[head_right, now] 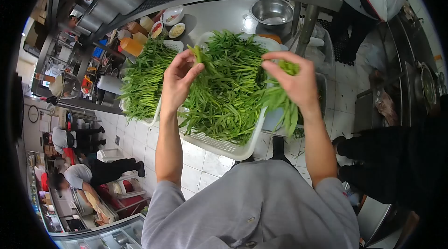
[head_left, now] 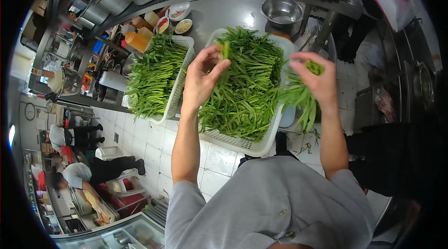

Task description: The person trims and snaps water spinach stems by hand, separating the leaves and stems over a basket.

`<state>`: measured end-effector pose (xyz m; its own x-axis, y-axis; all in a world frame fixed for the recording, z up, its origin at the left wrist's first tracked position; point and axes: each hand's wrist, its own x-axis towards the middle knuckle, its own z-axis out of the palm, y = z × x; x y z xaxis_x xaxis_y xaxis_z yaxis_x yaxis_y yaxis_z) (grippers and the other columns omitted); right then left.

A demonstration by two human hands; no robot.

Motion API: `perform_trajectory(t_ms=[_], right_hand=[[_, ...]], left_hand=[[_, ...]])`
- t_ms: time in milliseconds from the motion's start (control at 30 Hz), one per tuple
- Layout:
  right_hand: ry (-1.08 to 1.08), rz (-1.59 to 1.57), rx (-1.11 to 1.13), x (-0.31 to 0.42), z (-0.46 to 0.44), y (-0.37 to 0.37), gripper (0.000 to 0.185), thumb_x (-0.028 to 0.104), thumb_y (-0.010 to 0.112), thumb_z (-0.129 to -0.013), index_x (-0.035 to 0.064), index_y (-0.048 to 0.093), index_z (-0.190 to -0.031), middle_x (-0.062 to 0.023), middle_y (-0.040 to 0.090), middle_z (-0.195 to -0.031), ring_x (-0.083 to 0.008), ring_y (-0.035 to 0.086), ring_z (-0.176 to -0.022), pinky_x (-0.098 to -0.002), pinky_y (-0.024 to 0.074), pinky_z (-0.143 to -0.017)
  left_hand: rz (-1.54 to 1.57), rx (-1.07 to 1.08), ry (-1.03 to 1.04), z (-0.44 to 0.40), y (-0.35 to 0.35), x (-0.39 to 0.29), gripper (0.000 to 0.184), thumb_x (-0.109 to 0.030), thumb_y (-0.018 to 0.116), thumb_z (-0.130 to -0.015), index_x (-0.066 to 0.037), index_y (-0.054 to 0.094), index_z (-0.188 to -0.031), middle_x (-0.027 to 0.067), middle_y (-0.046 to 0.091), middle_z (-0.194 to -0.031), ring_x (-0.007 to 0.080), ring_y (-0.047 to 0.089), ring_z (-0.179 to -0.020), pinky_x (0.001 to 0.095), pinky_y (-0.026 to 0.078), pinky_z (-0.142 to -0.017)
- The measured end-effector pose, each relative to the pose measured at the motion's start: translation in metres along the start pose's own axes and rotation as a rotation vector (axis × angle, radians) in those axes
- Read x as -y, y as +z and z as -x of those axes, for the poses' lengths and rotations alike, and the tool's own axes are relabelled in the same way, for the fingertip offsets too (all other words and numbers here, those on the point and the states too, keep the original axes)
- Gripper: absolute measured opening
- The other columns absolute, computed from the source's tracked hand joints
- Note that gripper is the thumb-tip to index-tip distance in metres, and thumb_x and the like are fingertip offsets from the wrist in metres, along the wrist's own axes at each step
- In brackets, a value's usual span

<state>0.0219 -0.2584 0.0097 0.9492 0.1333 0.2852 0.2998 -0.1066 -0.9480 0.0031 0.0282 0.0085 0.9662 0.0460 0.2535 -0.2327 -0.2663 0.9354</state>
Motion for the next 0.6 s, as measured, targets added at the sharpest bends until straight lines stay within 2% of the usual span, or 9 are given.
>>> perform_trajectory(t_ms=[67, 200, 300, 367, 433, 467, 500, 567, 600], right_hand=[[-0.017, 0.025, 0.142, 0.018, -0.011, 0.022, 0.022, 0.016, 0.074, -0.086, 0.0020, 0.074, -0.103, -0.0094, 0.074, -0.098, -0.0157, 0.068, -0.091, -0.0269, 0.0508, -0.083], [-0.061, -0.071, 0.289, 0.015, -0.031, 0.058, 0.021, 0.016, 0.076, -0.085, -0.0001, 0.073, -0.099, -0.0022, 0.068, -0.083, -0.0099, 0.060, -0.074, -0.0254, 0.0481, -0.069], [-0.004, -0.193, 0.331, 0.013, -0.039, 0.063, 0.019, 0.014, 0.074, -0.086, -0.0009, 0.072, -0.097, 0.0006, 0.063, -0.076, -0.0061, 0.053, -0.064, -0.0234, 0.0430, -0.059], [0.142, -0.305, 0.337, 0.011, -0.040, 0.054, 0.017, 0.013, 0.073, -0.087, -0.0010, 0.072, -0.097, 0.0014, 0.061, -0.073, -0.0042, 0.050, -0.059, -0.0219, 0.0389, -0.054], [0.118, -0.350, 0.273, 0.009, -0.040, 0.052, 0.018, 0.014, 0.070, -0.090, -0.0018, 0.072, -0.098, 0.0011, 0.058, -0.069, -0.0036, 0.047, -0.055, -0.0214, 0.0349, -0.050], [0.121, -0.365, 0.257, 0.008, -0.041, 0.050, 0.018, 0.014, 0.070, -0.090, -0.0020, 0.071, -0.099, 0.0011, 0.058, -0.069, -0.0040, 0.047, -0.055, -0.0217, 0.0351, -0.050], [0.123, -0.379, 0.240, 0.007, -0.041, 0.047, 0.019, 0.014, 0.069, -0.090, -0.0022, 0.071, -0.099, 0.0012, 0.058, -0.068, -0.0045, 0.048, -0.055, -0.0220, 0.0354, -0.050], [0.138, -0.365, 0.286, 0.004, -0.042, 0.045, 0.025, 0.017, 0.067, -0.092, -0.0043, 0.067, -0.104, -0.0068, 0.066, -0.086, -0.0074, 0.050, -0.056, -0.0226, 0.0361, -0.052], [0.146, -0.376, 0.296, 0.005, -0.042, 0.046, 0.025, 0.017, 0.067, -0.092, -0.0047, 0.067, -0.104, -0.0065, 0.066, -0.087, -0.0075, 0.050, -0.056, -0.0228, 0.0363, -0.052]], left_hand=[[-0.006, 0.086, -0.017, 0.001, 0.001, -0.015, 0.024, -0.006, 0.073, -0.087, -0.001, 0.065, -0.110, 0.0039, 0.065, -0.100, 0.0086, 0.064, -0.087, 0.0225, 0.051, -0.076], [0.018, 0.190, -0.032, 0.006, 0.010, -0.029, 0.017, -0.006, 0.073, -0.088, 0.000, 0.065, -0.102, 0.0048, 0.066, -0.101, 0.0080, 0.065, -0.082, 0.0220, 0.051, -0.070], [0.200, 0.088, -0.143, 0.009, 0.001, -0.018, 0.015, -0.007, 0.072, -0.089, -0.001, 0.066, -0.101, 0.0030, 0.067, -0.092, 0.0076, 0.064, -0.078, 0.0220, 0.049, -0.066], [-0.022, 0.061, -0.137, 0.011, -0.017, -0.007, 0.016, -0.012, 0.071, -0.090, -0.001, 0.066, -0.101, 0.0008, 0.067, -0.080, 0.0082, 0.064, -0.074, 0.0228, 0.048, -0.063], [-0.175, 0.005, -0.214, 0.015, -0.027, -0.003, 0.019, -0.014, 0.071, -0.090, -0.001, 0.066, -0.102, 0.0003, 0.067, -0.075, 0.0092, 0.064, -0.074, 0.0233, 0.048, -0.063], [-0.384, 0.012, -0.217, 0.016, -0.035, 0.008, 0.023, -0.015, 0.071, -0.090, -0.001, 0.066, -0.107, 0.0073, 0.071, -0.088, 0.0136, 0.067, -0.075, 0.0259, 0.050, -0.063], [-0.495, -0.025, -0.035, 0.016, -0.034, 0.012, 0.025, -0.015, 0.070, -0.090, -0.002, 0.066, -0.110, 0.0093, 0.071, -0.094, 0.0151, 0.067, -0.079, 0.0272, 0.051, -0.066], [-0.710, -0.104, 0.337, 0.016, -0.027, 0.015, 0.028, -0.016, 0.069, -0.091, -0.003, 0.066, -0.116, 0.0134, 0.071, -0.106, 0.0182, 0.069, -0.086, 0.0298, 0.053, -0.072], [-0.372, -0.023, -0.033, 0.022, -0.013, -0.014, 0.034, -0.019, 0.067, -0.093, -0.003, 0.064, -0.122, 0.0160, 0.067, -0.119, 0.0209, 0.067, -0.099, 0.0333, 0.052, -0.084]])
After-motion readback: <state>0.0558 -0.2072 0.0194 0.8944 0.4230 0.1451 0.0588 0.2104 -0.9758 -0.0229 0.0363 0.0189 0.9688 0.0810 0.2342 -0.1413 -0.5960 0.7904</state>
